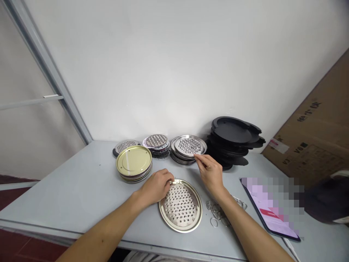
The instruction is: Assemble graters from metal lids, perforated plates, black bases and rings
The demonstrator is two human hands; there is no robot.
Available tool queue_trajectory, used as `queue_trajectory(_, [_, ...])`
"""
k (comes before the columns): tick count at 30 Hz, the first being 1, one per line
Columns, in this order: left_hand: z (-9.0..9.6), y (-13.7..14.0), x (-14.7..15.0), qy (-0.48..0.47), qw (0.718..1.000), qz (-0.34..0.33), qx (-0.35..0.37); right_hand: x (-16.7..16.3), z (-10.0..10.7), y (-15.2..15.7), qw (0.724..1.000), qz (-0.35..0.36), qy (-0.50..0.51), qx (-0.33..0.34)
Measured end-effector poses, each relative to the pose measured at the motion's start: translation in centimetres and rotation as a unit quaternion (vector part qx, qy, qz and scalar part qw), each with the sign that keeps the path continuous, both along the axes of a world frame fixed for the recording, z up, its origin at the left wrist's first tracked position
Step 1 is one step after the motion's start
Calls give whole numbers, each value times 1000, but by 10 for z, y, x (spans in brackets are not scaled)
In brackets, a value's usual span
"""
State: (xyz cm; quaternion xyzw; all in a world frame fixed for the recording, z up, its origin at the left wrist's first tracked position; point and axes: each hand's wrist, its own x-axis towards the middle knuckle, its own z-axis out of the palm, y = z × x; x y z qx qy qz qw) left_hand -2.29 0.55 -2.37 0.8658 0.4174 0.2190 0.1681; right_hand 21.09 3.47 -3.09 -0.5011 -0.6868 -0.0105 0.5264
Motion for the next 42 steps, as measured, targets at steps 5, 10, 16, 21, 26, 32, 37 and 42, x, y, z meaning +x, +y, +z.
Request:
queue_trajectory(5, [0,-1,0,4,1000,-3,1,0,0,-1,1000,-8,-2,14])
queue_trajectory(10, [-1,-2,0,0,1000,-4,1,-1,1,-2,1000,-7,9,26])
queue_trajectory(16, [0,0,0,-4,1000,-7,3,0,1,-3,999,-8,5,45])
queue_trajectory(21, [0,0,0,-12,1000,-6,2,1,5,-6,996,-7,-7,87])
queue_trajectory(26, [-3,1,0,-30,1000,6,3,-4,18,-20,991,15,1,136])
queue_trajectory(32, [-10,7,-3,-69,997,39,-7,-9,31,-46,988,30,14,153])
queue_trajectory(37, [-15,13,-4,-110,992,56,-25,-9,39,-64,985,47,13,163])
queue_trajectory(42, [-15,15,-5,-120,989,71,-47,-7,43,-73,983,68,46,167])
